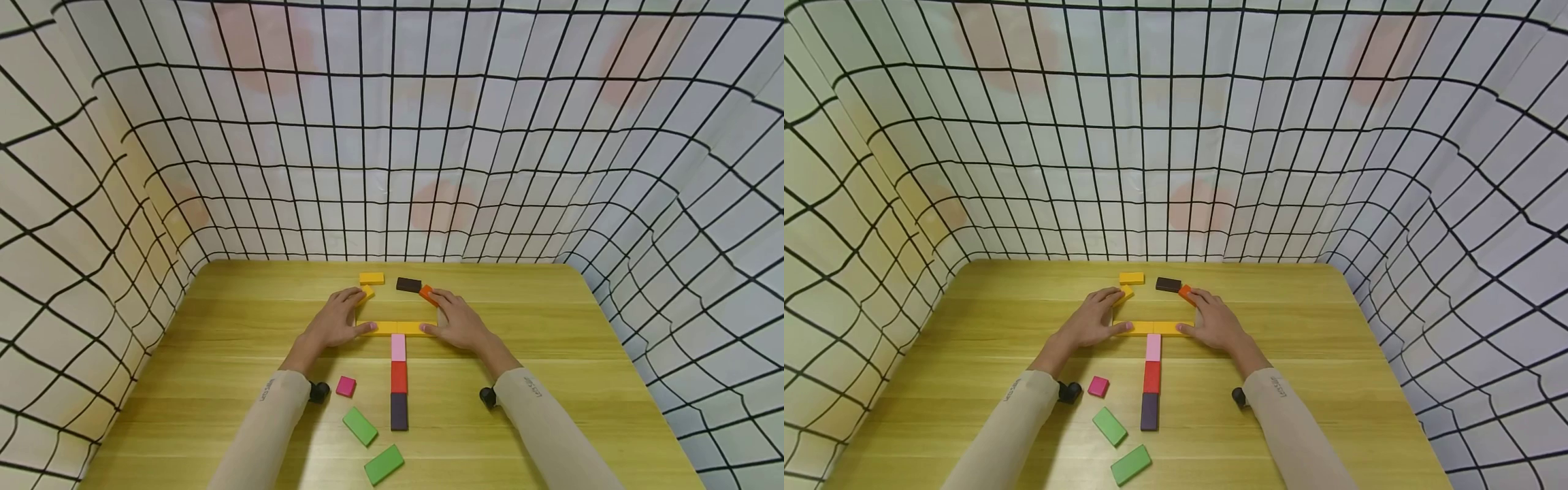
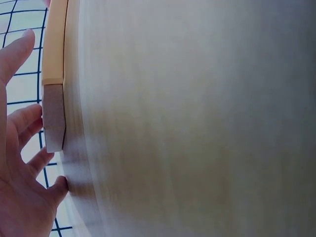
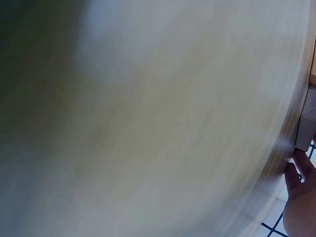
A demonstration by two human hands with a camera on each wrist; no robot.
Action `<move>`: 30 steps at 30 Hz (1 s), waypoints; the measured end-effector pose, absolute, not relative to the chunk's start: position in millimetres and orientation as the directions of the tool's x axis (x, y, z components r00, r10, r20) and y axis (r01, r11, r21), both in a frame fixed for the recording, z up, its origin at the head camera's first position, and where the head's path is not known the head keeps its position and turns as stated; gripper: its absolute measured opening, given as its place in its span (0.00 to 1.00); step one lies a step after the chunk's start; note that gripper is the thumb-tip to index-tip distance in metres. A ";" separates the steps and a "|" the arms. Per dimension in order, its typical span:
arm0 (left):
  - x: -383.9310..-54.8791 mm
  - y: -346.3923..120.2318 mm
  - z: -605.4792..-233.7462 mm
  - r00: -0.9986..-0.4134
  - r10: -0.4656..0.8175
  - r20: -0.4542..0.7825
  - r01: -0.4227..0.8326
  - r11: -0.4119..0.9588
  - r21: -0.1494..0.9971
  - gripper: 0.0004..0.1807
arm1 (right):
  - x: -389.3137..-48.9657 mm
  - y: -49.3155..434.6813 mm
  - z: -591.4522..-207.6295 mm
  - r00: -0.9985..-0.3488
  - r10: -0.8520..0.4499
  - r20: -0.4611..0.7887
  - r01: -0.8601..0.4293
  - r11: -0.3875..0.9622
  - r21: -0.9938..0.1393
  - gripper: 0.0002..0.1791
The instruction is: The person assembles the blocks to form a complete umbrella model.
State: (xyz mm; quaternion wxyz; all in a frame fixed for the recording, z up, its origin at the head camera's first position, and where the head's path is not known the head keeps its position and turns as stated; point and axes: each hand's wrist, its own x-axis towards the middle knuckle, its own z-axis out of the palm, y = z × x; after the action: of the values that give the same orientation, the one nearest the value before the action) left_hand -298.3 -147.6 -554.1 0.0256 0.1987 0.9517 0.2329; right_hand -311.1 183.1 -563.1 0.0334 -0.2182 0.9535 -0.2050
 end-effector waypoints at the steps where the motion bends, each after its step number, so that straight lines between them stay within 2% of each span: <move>1: -298.4 -147.5 -553.5 -0.919 0.391 0.044 0.367 0.812 0.454 0.50 | -311.3 183.4 -563.0 -0.902 -0.431 0.027 -0.404 0.820 -0.405 0.51; 11: -299.1 -147.6 -551.0 -0.921 0.389 0.028 0.358 0.814 0.458 0.52 | -311.1 183.4 -561.2 -0.901 -0.433 0.035 -0.410 0.820 -0.399 0.51; 22: -314.3 -134.4 -528.7 -0.936 0.350 0.048 0.342 0.862 0.374 0.62 | -308.2 182.6 -559.4 -0.901 -0.432 0.037 -0.409 0.821 -0.398 0.50; 25: -320.1 -127.3 -524.4 -0.935 0.354 0.021 0.335 0.861 0.382 0.64 | -308.2 182.7 -559.7 -0.902 -0.431 0.031 -0.407 0.822 -0.398 0.50; 30: -328.0 -119.6 -527.9 -0.934 0.353 -0.060 0.297 0.859 0.417 0.62 | -308.6 182.7 -560.5 -0.900 -0.433 0.039 -0.412 0.820 -0.397 0.50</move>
State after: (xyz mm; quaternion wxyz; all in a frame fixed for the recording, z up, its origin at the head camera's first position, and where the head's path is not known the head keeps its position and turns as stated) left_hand -328.0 -119.6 -527.9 0.0674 0.1690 0.9617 0.2051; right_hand -308.6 182.7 -560.5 0.0265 -0.2215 0.9536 -0.2020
